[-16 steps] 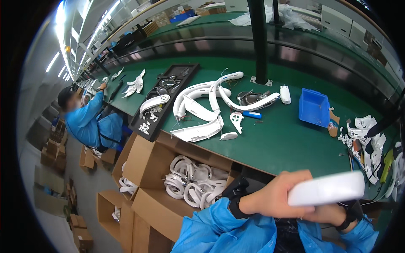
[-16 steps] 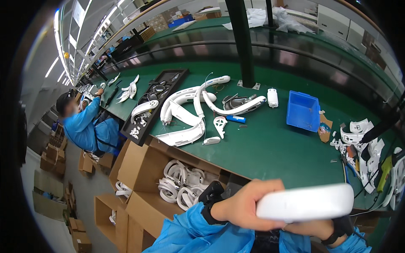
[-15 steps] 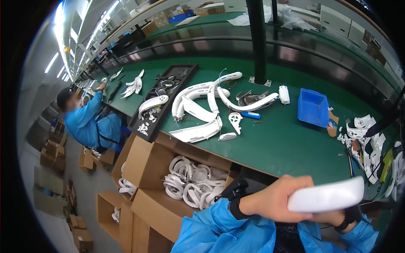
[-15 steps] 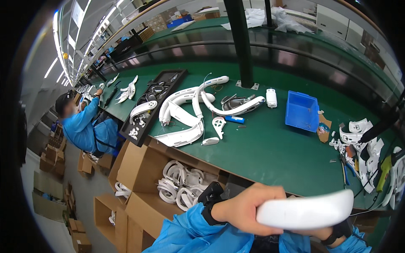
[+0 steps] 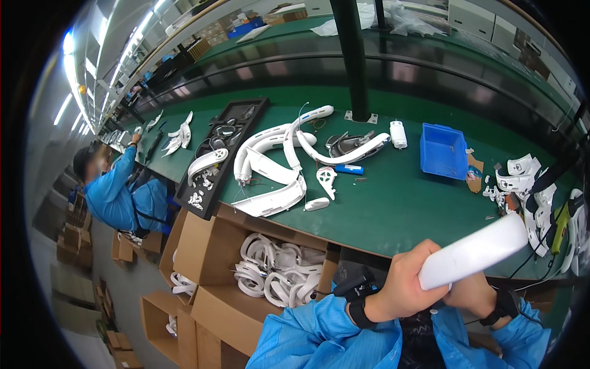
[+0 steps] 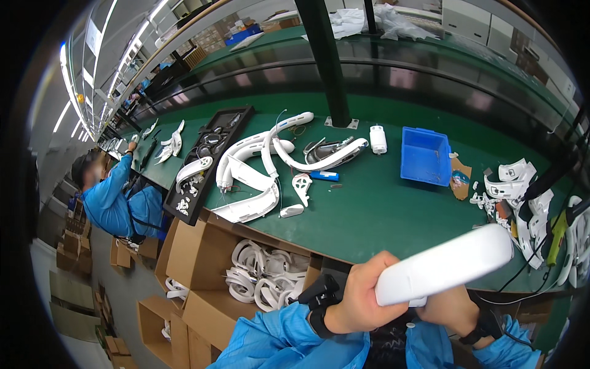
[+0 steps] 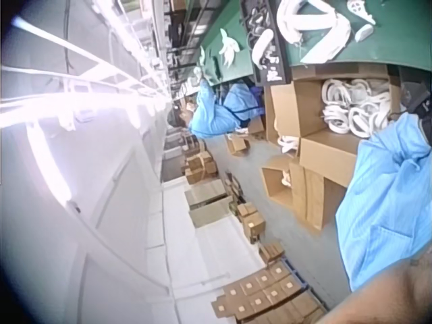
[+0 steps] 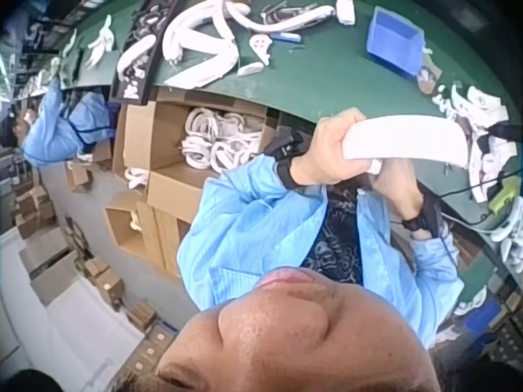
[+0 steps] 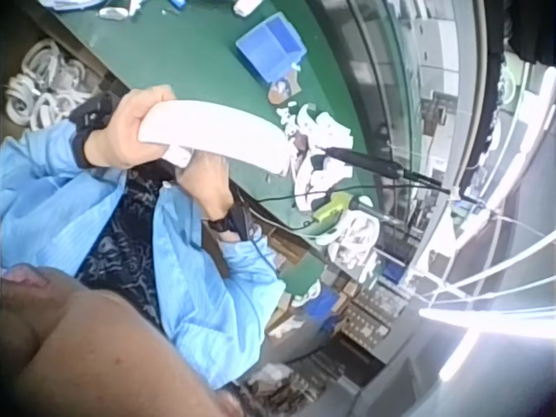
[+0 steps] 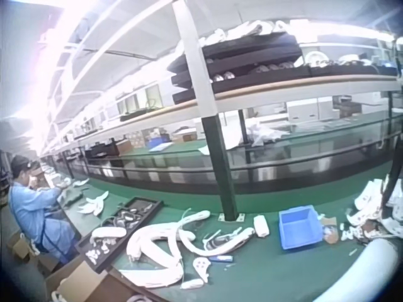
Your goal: Assembling a neck massager device by installing internal electronic components and securing parts with an electric screwdriver.
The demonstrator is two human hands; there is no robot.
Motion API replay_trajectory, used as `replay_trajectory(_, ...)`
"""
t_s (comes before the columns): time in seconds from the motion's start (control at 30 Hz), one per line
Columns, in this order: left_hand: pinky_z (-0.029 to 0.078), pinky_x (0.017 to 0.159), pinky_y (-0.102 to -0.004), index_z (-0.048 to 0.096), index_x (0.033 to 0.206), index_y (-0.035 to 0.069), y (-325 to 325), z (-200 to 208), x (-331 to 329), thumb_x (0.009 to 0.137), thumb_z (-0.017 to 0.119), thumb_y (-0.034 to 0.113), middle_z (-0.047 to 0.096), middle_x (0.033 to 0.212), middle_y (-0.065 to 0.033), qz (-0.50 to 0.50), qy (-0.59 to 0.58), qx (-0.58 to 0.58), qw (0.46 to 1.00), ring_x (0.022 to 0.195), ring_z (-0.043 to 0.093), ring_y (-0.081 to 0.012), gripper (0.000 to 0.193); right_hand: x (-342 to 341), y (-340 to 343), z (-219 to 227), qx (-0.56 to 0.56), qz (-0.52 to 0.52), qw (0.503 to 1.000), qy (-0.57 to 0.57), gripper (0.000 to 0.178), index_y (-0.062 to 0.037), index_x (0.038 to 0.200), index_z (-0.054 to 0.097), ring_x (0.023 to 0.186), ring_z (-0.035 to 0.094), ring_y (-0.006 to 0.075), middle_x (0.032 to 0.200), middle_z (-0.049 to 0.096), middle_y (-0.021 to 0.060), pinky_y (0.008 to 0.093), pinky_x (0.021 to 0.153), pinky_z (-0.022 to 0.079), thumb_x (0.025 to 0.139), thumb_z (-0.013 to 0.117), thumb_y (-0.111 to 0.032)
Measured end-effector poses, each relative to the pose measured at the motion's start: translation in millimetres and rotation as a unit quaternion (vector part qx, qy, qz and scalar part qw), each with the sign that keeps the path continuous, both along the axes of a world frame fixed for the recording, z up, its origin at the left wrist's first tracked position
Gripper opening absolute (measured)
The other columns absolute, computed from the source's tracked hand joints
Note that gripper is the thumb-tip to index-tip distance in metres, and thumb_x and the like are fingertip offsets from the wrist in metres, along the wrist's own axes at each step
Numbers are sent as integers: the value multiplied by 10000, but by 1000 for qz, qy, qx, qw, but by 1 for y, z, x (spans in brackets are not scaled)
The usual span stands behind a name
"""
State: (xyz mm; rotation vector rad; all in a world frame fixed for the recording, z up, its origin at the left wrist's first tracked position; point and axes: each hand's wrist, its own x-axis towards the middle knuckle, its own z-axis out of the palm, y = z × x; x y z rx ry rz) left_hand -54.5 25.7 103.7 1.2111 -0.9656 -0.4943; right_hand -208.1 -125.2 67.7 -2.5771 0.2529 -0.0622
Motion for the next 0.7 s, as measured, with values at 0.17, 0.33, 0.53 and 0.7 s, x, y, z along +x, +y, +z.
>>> replay_trajectory(0.17,514,689,-276,589,980,23,-7,-1,7,810,739,81,690,825,-69,74,40,23,996,770,650,-95,235,11,0,13,-25,-128,990,47,507,-27,1153,650,932,676,451,1017,697,219,520,820,552,673,785,-116)
replay_trajectory(0.33,479,667,-264,591,989,31,-1,1,31,824,746,92,661,819,-43,-31,10,14,999,748,599,-79,233,15,-1,33,-32,-47,996,75,577,-33,1196,600,901,678,455,998,680,209,530,815,562,668,814,-122)
replay_trajectory(0.53,452,645,-273,581,1018,26,0,14,29,838,722,96,613,795,-18,-37,58,-4,998,711,554,-93,239,10,5,43,-29,-30,999,12,622,-24,1249,575,904,681,469,1054,668,232,527,818,566,693,818,-157)
replay_trajectory(0.7,445,629,-286,549,991,19,-1,12,35,818,689,76,579,767,-54,-145,38,22,988,679,544,-120,229,-5,10,36,-10,53,990,126,626,13,1265,546,914,686,460,1039,676,239,520,809,571,720,800,-160)
